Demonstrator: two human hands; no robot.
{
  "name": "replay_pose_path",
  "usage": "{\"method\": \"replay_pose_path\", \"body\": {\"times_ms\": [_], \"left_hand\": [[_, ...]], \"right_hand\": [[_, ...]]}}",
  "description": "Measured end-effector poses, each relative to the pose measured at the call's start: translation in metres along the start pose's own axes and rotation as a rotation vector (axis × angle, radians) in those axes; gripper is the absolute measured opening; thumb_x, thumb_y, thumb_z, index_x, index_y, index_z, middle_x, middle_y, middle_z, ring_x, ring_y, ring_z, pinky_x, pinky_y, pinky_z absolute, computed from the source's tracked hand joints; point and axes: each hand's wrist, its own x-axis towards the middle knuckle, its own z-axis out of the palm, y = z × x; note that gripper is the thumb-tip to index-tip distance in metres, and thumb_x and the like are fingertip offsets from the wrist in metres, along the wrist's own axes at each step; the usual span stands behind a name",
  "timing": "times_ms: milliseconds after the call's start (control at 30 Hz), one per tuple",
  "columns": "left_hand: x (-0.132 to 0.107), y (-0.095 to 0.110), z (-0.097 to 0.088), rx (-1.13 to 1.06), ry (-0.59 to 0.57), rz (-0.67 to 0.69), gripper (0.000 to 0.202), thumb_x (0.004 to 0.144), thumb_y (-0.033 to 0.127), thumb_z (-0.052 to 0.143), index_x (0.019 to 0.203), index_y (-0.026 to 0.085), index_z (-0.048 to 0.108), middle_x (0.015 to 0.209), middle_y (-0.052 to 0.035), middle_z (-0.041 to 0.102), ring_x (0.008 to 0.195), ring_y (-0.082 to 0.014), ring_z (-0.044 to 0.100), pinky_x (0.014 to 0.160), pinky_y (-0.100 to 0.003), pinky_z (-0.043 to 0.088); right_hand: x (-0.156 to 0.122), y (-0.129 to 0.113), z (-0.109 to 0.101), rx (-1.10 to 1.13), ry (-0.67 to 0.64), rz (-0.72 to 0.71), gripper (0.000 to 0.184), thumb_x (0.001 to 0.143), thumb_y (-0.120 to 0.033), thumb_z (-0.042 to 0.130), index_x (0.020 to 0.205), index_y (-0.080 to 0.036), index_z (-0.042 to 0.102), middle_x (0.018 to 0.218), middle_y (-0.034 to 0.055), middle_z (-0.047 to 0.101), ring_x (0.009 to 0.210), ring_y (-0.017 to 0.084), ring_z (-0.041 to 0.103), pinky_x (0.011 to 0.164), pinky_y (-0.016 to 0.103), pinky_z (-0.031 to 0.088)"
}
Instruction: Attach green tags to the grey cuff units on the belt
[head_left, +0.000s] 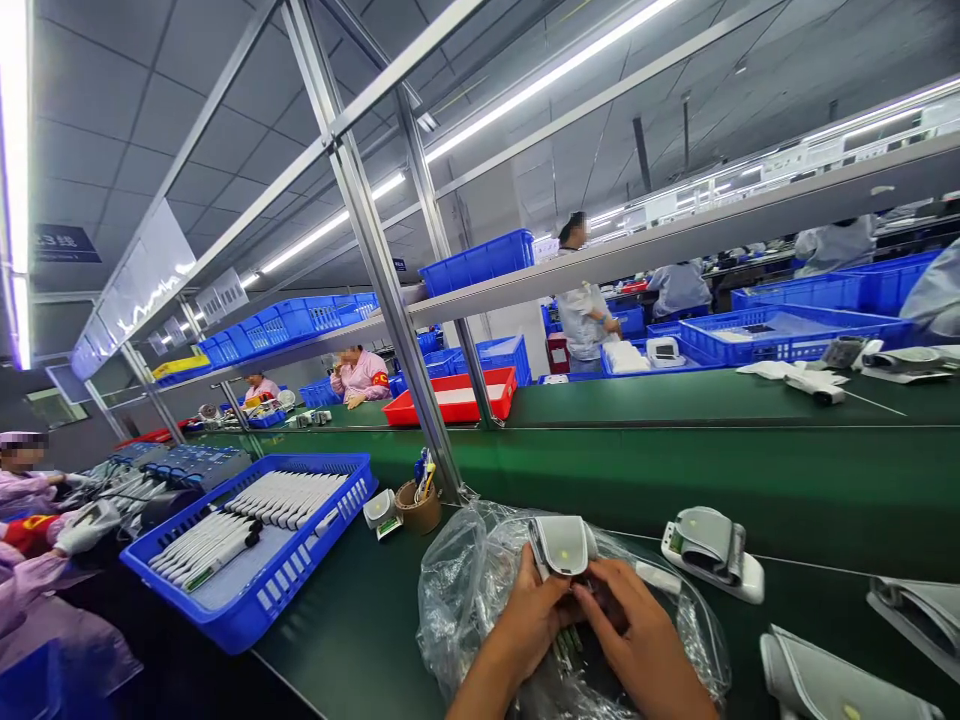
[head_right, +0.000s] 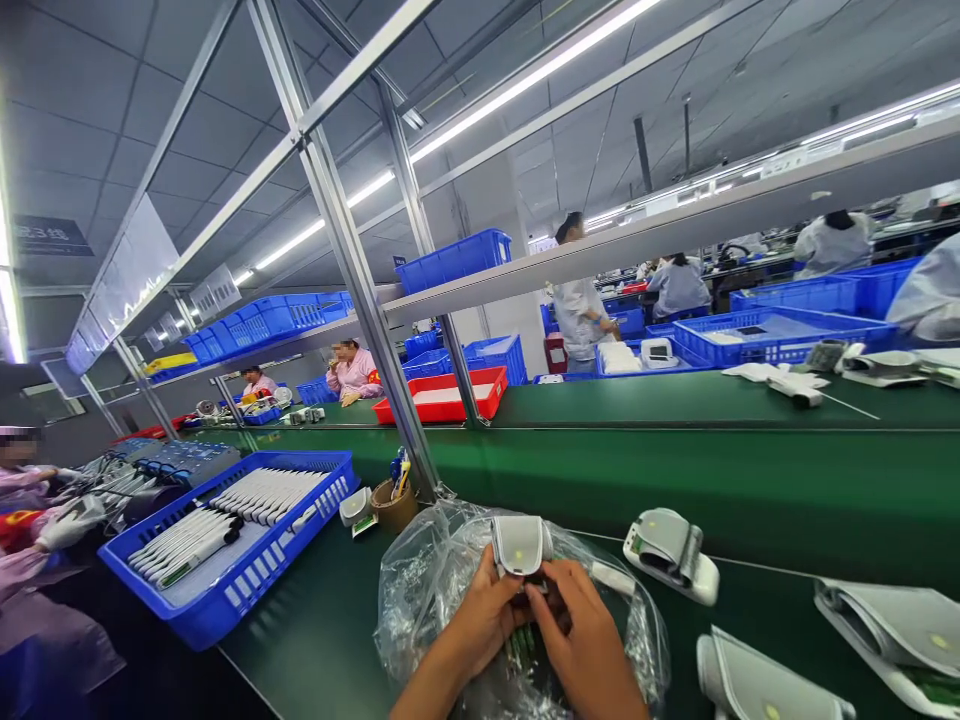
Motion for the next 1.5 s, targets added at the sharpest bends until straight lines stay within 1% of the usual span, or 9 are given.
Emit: {"method": "replay_pose_path", "body": {"times_ms": [133, 367, 533, 667, 767, 1000, 1167, 1400, 1500], "left_hand": [[0.001, -0.001, -0.001, 0.021, -0.078, 0.002, 0.077, 0.075, 0.052, 0.089, 0.13, 0.02, 0.046, 0.142, -0.0178, 0.059, 0.122, -0.0305, 0.066, 0.096, -0.041, 0.056], [0.004, -0.001, -0.004, 0.013, -0.099, -0.038, 0.076, 0.081, 0.047, 0.085, 0.141, 0.022, 0.046, 0.145, -0.0159, 0.058, 0.127, -0.0307, 0.062, 0.1, -0.042, 0.054], [0.007, 0.0, -0.005, -0.002, -0.119, -0.074, 0.084, 0.086, 0.046, 0.078, 0.154, 0.021, 0.035, 0.149, -0.0166, 0.056, 0.127, -0.03, 0.062, 0.102, -0.043, 0.053], [0.005, 0.002, -0.002, 0.043, -0.142, -0.073, 0.097, 0.087, 0.048, 0.077, 0.162, 0.021, 0.022, 0.149, -0.0189, 0.056, 0.125, -0.0306, 0.063, 0.104, -0.046, 0.052], [0.003, 0.004, -0.001, 0.041, -0.165, -0.071, 0.096, 0.09, 0.047, 0.073, 0.165, 0.023, 0.019, 0.153, -0.0187, 0.052, 0.127, -0.0312, 0.062, 0.105, -0.047, 0.052], [0.004, 0.0, -0.006, 0.052, -0.161, -0.073, 0.111, 0.088, 0.05, 0.076, 0.168, 0.028, 0.003, 0.162, -0.0184, 0.043, 0.129, -0.0322, 0.061, 0.108, -0.048, 0.05], [0.005, -0.003, -0.007, 0.046, -0.123, -0.036, 0.112, 0.09, 0.049, 0.075, 0.168, 0.029, -0.003, 0.155, -0.02, 0.049, 0.126, -0.0322, 0.062, 0.105, -0.05, 0.051], [0.006, 0.002, -0.001, 0.022, -0.068, -0.054, 0.12, 0.083, 0.053, 0.081, 0.167, 0.024, 0.001, 0.151, -0.0215, 0.053, 0.11, -0.029, 0.068, 0.097, -0.047, 0.056], [0.007, 0.002, -0.001, -0.009, -0.05, -0.031, 0.113, 0.085, 0.049, 0.081, 0.167, 0.025, 0.007, 0.148, -0.0198, 0.058, 0.115, -0.0308, 0.069, 0.101, -0.048, 0.055]], "right_hand": [[0.003, 0.001, -0.005, 0.088, 0.0, 0.034, 0.013, 0.098, -0.033, 0.066, 0.105, -0.024, 0.07, 0.095, 0.0027, 0.068, 0.077, 0.015, 0.07, 0.067, 0.023, 0.058], [0.013, -0.001, -0.011, 0.099, 0.005, 0.124, 0.012, 0.095, -0.026, 0.063, 0.092, -0.02, 0.073, 0.086, 0.004, 0.068, 0.076, 0.018, 0.067, 0.07, 0.028, 0.054], [0.014, -0.003, -0.014, 0.07, -0.035, 0.256, 0.017, 0.094, -0.035, 0.068, 0.094, -0.019, 0.074, 0.088, 0.0046, 0.067, 0.076, 0.019, 0.063, 0.071, 0.03, 0.05], [0.015, -0.006, -0.015, 0.055, -0.025, 0.353, 0.033, 0.09, -0.051, 0.07, 0.088, -0.018, 0.073, 0.086, 0.0067, 0.067, 0.077, 0.021, 0.062, 0.071, 0.031, 0.048], [0.017, -0.007, -0.015, 0.061, -0.017, 0.439, 0.045, 0.085, -0.062, 0.071, 0.08, -0.017, 0.071, 0.079, 0.0066, 0.066, 0.072, 0.022, 0.06, 0.067, 0.032, 0.046], [0.02, -0.005, -0.011, 0.275, -0.034, 0.728, 0.053, 0.075, -0.064, 0.074, 0.092, -0.014, 0.078, 0.086, 0.0109, 0.073, 0.078, 0.028, 0.065, 0.072, 0.037, 0.049], [0.02, -0.007, -0.009, 0.376, -0.04, 0.701, 0.053, 0.078, -0.064, 0.072, 0.093, -0.014, 0.079, 0.087, 0.0097, 0.072, 0.083, 0.028, 0.064, 0.076, 0.036, 0.048], [0.022, -0.013, -0.008, 0.384, -0.023, 0.691, 0.05, 0.079, -0.066, 0.07, 0.081, -0.016, 0.076, 0.083, 0.0082, 0.067, 0.081, 0.026, 0.059, 0.076, 0.036, 0.042], [0.025, -0.013, -0.008, 0.411, -0.001, 0.711, 0.047, 0.077, -0.062, 0.072, 0.081, -0.016, 0.076, 0.083, 0.0085, 0.066, 0.082, 0.026, 0.057, 0.077, 0.037, 0.042]]}}
